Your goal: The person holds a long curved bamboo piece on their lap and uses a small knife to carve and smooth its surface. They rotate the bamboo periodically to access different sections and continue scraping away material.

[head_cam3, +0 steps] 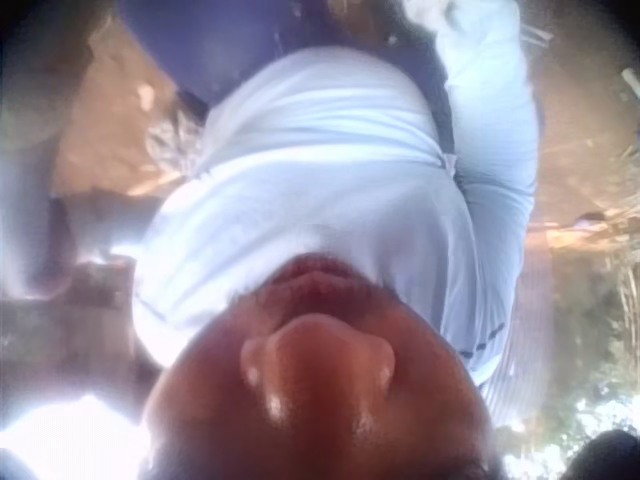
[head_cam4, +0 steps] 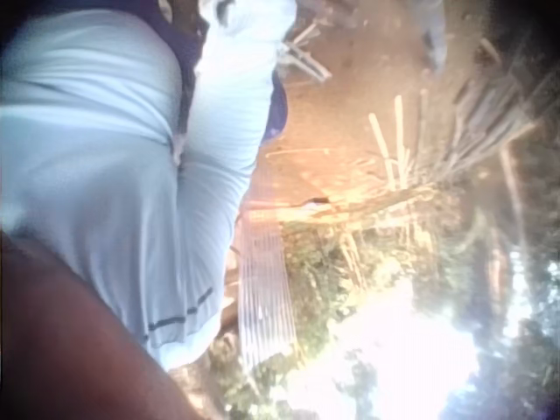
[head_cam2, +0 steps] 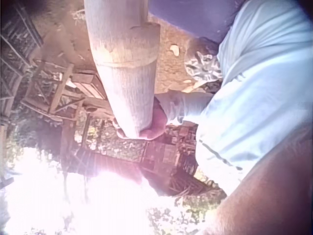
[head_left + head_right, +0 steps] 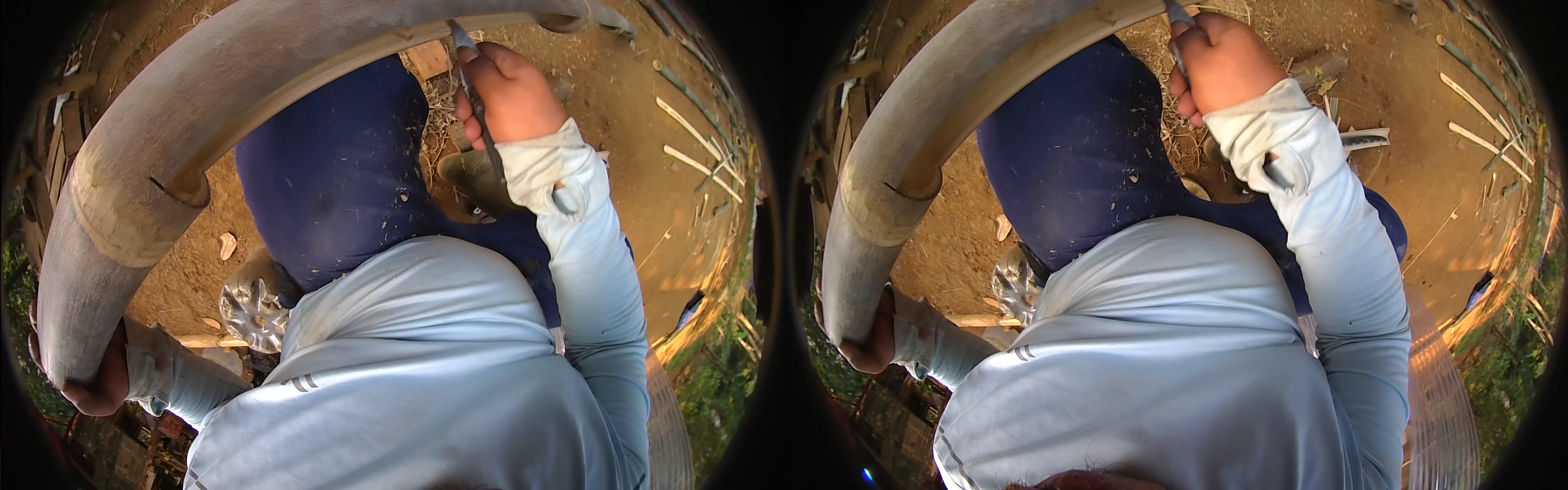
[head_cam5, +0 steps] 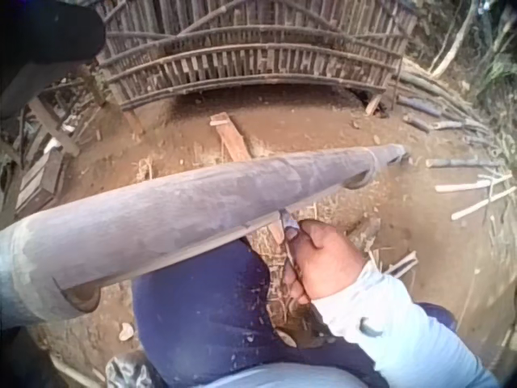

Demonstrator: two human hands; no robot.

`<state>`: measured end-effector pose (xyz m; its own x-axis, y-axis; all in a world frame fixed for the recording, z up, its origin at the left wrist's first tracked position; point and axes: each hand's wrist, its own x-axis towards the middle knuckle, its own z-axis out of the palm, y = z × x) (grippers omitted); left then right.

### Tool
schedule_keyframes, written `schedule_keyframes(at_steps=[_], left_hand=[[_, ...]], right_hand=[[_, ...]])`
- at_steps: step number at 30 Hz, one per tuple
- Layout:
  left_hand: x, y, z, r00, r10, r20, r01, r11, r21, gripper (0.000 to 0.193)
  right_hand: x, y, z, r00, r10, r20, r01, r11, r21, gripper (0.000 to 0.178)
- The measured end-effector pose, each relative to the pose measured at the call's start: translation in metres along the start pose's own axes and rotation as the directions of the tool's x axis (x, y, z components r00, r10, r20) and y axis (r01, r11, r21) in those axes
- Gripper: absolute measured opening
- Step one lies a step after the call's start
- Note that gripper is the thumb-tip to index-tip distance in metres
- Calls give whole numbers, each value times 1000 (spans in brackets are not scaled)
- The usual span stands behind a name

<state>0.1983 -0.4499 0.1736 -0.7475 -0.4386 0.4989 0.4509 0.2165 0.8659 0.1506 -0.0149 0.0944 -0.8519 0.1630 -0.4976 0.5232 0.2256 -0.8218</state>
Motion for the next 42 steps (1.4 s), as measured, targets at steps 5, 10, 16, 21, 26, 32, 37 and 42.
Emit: schedule_keyframes(at_steps=[5, 10, 16, 21, 26, 32, 37, 42], left_hand=[[9, -1, -16, 999, -17, 46, 16, 1000, 21, 80], [-1, -5, -3, 1000, 15, -4, -15, 1000, 5, 86], [3, -4, -18, 997, -69, -43, 68, 997, -36, 87], [13, -6, -50, 988, -122, 95, 125, 992, -23, 96], [6, -4, -34, 996, -90, 15, 90, 996, -6, 98], [9, -10, -35, 997, -51, 63, 56, 996, -66, 96], [11, -10, -44, 995, -57, 86, 65, 994, -91, 95], [10, -10, -47, 993, -48, 104, 60, 991, -115, 93]], right_hand=[[-21, -16, 21, 983, -45, 176, 55, 997, -49, 32], [-23, -14, 23, 994, 24, 107, -26, 1000, 16, 29], [-15, -18, 22, 999, 23, 36, -23, 1000, 16, 27], [-34, -22, 37, 979, -59, 195, 76, 994, -82, 32], [-17, -14, 16, 998, 0, 62, 5, 997, -83, 34], [-13, -14, 10, 999, 18, 37, -15, 997, -70, 31], [-22, -14, 19, 997, -11, 75, 17, 997, -81, 28], [-26, -11, 24, 993, -48, 109, 58, 994, -92, 29]])
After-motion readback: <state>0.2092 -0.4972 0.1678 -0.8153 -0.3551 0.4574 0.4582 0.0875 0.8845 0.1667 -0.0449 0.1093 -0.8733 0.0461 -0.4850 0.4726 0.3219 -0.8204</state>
